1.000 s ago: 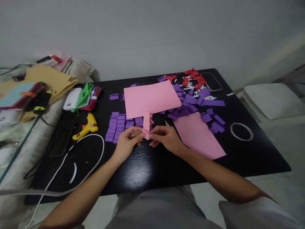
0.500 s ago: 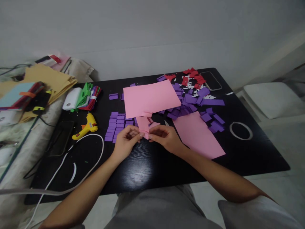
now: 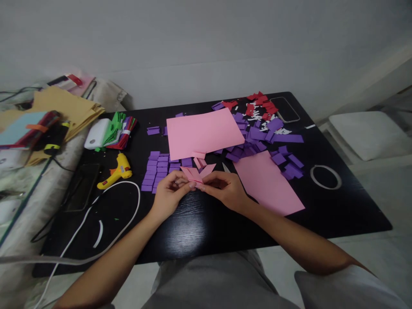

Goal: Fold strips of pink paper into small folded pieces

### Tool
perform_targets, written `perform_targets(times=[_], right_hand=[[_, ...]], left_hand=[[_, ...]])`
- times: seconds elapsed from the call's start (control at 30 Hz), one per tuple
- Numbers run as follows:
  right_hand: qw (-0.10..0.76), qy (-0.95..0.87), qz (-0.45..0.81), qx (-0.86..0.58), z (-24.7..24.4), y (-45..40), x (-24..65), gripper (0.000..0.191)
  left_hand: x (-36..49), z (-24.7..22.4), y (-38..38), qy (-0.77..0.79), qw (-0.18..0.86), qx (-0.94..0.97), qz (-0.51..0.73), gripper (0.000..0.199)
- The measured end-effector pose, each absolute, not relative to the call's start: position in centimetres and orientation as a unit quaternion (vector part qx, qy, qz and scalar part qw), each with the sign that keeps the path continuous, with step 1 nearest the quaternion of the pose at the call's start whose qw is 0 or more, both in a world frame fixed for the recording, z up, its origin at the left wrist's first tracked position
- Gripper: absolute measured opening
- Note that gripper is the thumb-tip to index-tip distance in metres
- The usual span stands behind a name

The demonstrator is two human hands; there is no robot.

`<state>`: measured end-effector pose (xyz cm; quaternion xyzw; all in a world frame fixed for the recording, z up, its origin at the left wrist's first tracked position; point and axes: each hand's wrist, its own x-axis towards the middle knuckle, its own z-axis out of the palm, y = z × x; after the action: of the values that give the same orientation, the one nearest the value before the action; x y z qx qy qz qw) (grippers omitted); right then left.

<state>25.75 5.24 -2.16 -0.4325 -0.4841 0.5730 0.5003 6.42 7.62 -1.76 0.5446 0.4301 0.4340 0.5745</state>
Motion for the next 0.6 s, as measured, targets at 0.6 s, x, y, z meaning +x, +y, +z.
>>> perform_targets(times=[0.6], right_hand=[[0.562,-0.505,0.51,-0.412,-4.2,5.8,26.0,0.046]], left_hand=[[5.7,-2.7,8.4,0.456,0.552,0.549,0.431,0.022]])
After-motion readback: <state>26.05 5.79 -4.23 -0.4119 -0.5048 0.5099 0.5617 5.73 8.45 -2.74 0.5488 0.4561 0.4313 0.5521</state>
